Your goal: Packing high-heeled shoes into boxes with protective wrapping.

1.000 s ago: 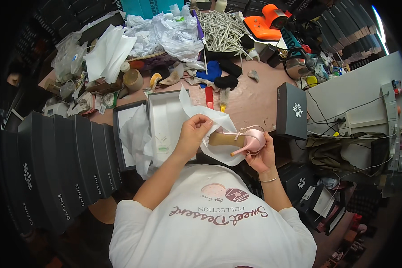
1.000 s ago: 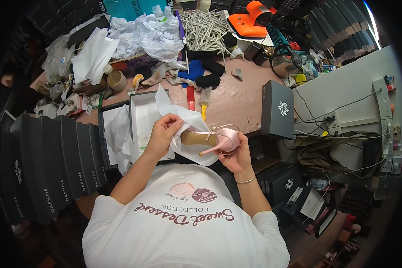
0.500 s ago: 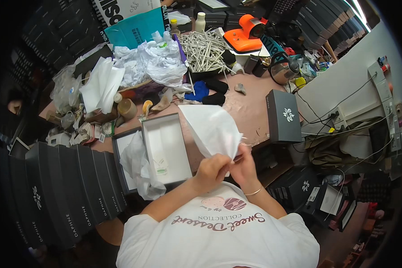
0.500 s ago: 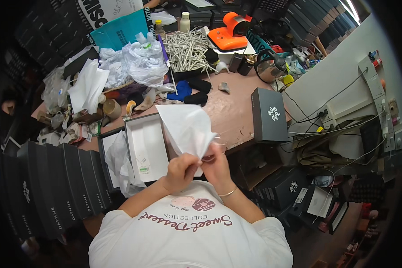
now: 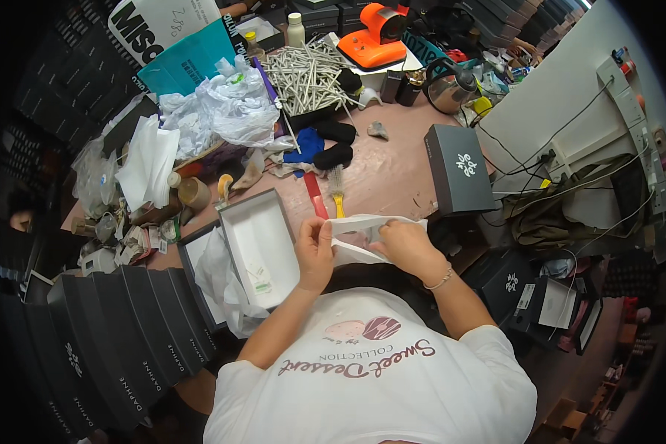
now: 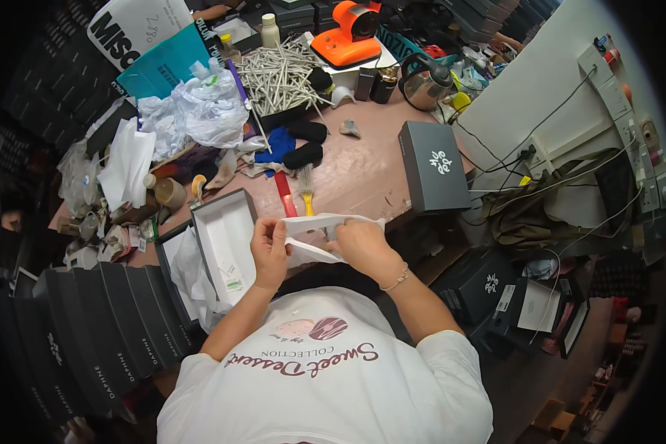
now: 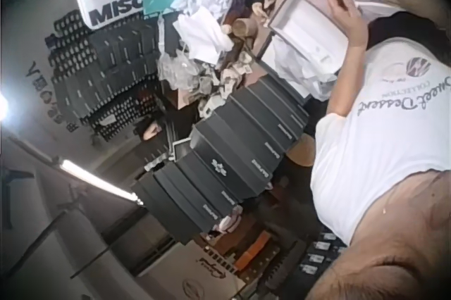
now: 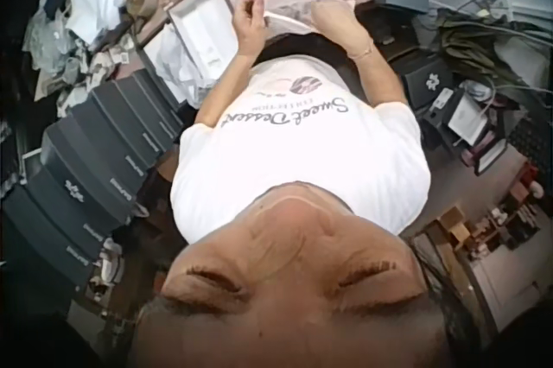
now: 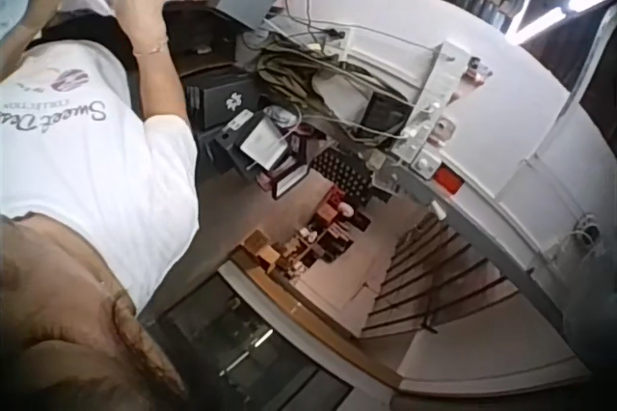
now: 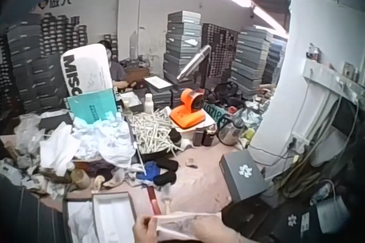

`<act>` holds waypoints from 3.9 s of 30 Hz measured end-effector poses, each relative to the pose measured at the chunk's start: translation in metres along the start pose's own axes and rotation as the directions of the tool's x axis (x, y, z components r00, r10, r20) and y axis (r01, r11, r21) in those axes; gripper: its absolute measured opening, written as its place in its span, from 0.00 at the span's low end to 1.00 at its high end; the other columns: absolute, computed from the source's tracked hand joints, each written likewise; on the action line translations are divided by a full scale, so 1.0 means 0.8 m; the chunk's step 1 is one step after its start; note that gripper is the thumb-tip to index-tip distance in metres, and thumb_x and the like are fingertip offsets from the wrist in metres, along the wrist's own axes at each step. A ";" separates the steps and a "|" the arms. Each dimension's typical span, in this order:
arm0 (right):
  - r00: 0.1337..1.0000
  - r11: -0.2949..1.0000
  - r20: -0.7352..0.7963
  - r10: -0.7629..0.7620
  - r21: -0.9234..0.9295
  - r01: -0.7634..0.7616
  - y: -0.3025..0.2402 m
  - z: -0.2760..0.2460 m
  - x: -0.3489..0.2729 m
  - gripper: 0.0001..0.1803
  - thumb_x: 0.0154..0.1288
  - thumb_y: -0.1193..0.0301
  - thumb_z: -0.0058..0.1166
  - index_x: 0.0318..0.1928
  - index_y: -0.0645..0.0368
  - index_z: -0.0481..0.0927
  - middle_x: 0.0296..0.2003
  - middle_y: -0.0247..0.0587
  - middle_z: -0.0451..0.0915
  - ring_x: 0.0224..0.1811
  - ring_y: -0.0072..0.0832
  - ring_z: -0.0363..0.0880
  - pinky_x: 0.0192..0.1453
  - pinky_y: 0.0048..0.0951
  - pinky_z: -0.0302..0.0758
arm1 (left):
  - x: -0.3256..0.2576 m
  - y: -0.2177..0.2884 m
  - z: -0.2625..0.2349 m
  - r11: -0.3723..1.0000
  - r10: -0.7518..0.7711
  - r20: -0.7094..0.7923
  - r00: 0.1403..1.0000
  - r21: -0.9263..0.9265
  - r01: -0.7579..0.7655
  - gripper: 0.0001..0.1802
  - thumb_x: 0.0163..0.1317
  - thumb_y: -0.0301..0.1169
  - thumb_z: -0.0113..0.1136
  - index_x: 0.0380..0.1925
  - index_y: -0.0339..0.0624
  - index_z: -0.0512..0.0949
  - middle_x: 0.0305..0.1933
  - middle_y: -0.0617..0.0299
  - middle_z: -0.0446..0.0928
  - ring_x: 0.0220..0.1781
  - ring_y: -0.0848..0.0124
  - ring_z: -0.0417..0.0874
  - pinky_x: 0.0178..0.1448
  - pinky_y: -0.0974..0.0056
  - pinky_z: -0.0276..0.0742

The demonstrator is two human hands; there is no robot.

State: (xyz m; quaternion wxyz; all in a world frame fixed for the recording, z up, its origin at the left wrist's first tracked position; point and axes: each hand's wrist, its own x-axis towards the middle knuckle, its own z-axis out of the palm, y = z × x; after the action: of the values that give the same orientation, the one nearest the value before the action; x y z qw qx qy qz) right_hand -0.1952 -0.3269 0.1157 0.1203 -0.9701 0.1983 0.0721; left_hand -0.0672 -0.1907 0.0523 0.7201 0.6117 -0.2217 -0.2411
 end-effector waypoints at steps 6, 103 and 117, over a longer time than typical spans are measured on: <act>0.957 0.970 -0.288 0.046 0.241 0.026 0.040 -0.008 -0.025 0.25 0.55 0.70 0.60 0.54 0.60 0.75 0.40 0.51 0.78 0.38 0.47 0.77 0.41 0.36 0.74 | -0.013 0.028 0.002 0.996 -0.080 0.043 0.996 -0.029 0.082 0.07 0.68 0.32 0.54 0.36 0.40 0.72 0.27 0.69 0.72 0.22 0.85 0.68 0.23 0.78 0.66; 0.904 0.773 -0.117 -0.412 0.481 0.414 -0.180 0.311 0.116 0.18 0.59 0.78 0.47 0.50 0.71 0.70 0.48 0.58 0.74 0.49 0.50 0.73 0.55 0.42 0.71 | 0.021 -0.052 -0.223 0.436 0.118 0.418 0.901 0.793 -0.425 0.23 0.58 0.31 0.55 0.55 0.42 0.73 0.60 0.52 0.69 0.70 0.53 0.60 0.72 0.44 0.48; 0.904 0.901 -0.359 0.234 -0.270 -0.340 0.015 0.015 0.242 0.42 0.47 0.57 0.68 0.63 0.48 0.65 0.56 0.50 0.69 0.54 0.55 0.68 0.53 0.49 0.70 | 0.085 -0.078 -0.179 0.473 0.016 0.417 0.909 0.798 -0.374 0.16 0.61 0.40 0.57 0.44 0.44 0.79 0.47 0.59 0.79 0.54 0.62 0.76 0.70 0.37 0.45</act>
State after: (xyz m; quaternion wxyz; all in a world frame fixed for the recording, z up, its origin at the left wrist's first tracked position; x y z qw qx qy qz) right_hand -0.0249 -0.4056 0.0656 -0.0873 -0.9347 0.3427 -0.0360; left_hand 0.0693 -0.1305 -0.0295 0.2870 0.8046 -0.5065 -0.1173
